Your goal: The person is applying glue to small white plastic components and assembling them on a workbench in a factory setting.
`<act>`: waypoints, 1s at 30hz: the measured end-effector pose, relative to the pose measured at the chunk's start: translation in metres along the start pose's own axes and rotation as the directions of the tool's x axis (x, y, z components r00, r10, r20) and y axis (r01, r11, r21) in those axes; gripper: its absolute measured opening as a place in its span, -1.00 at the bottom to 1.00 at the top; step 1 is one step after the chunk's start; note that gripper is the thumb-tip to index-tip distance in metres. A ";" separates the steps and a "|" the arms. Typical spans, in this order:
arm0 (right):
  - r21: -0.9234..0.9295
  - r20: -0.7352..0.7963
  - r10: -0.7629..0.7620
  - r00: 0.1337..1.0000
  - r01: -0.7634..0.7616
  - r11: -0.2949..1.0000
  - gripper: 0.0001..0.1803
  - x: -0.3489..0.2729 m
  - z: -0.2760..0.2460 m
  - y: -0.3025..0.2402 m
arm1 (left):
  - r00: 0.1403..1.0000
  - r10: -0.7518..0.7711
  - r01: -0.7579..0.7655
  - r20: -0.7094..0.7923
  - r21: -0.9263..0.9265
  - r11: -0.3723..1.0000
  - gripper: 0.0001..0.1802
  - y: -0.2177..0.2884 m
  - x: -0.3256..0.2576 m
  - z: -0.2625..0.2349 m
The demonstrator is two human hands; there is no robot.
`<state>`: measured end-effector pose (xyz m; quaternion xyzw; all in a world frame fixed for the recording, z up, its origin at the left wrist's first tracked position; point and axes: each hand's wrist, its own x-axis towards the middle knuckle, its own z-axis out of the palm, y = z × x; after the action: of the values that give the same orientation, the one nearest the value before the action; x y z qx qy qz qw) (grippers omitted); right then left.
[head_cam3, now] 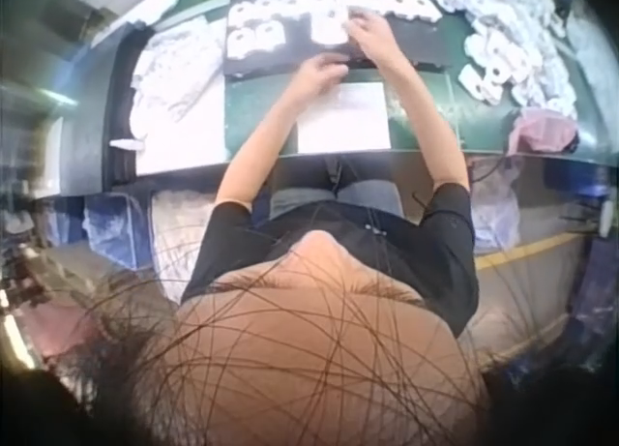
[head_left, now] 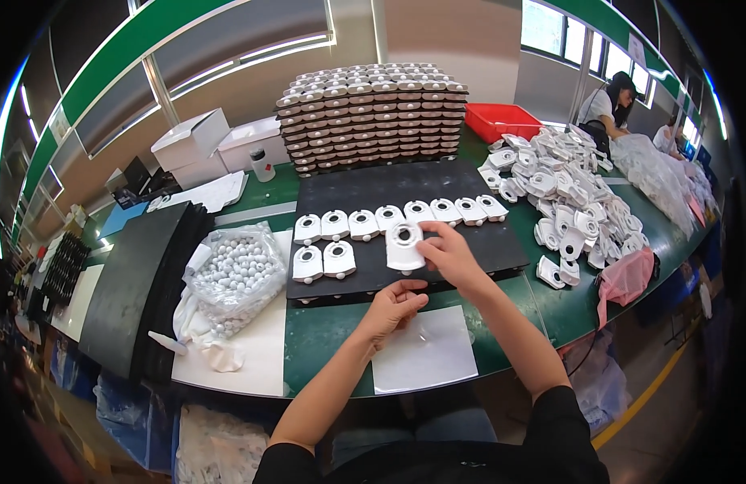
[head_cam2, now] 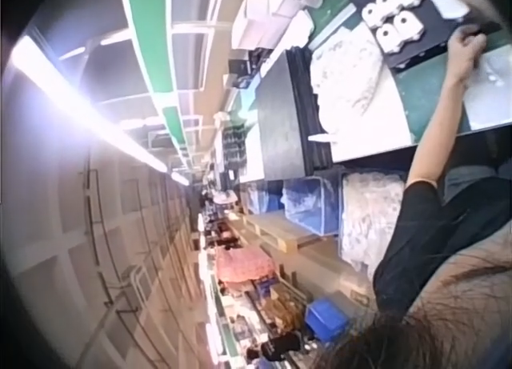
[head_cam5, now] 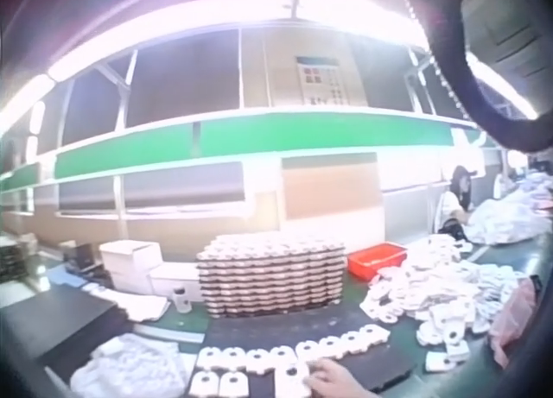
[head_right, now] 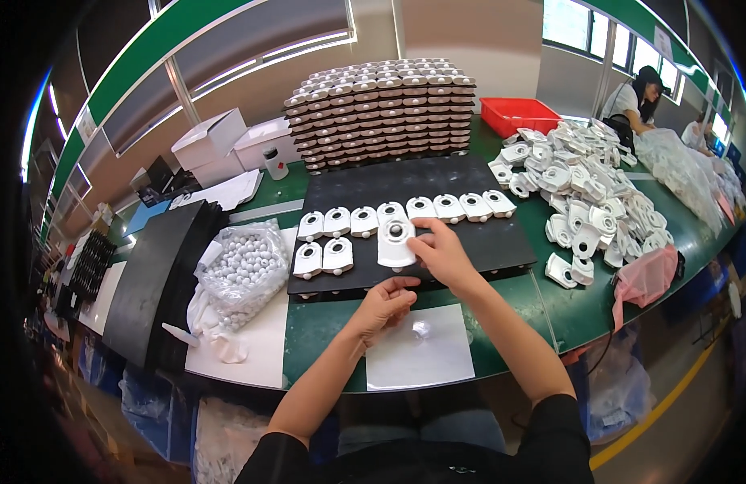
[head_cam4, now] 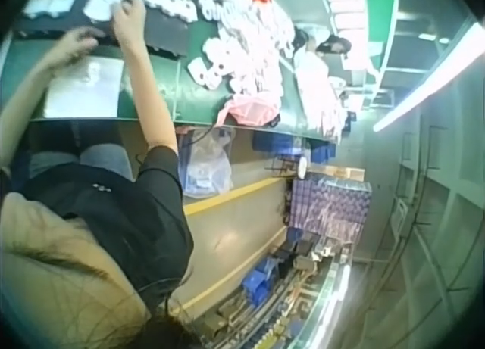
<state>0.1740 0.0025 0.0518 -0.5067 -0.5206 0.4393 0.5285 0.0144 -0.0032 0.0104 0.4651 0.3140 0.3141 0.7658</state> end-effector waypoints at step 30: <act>-0.926 -0.321 -0.061 0.945 -0.299 0.231 -0.53 -0.103 -0.212 0.026 | 0.988 -0.103 0.129 0.116 -0.247 0.960 -0.65 -0.004 0.001 -0.010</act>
<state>0.3789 -0.1136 0.0274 -0.8202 -0.5550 -0.0152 0.1380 0.0080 0.0010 0.0032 0.3595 0.2586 0.2820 0.8511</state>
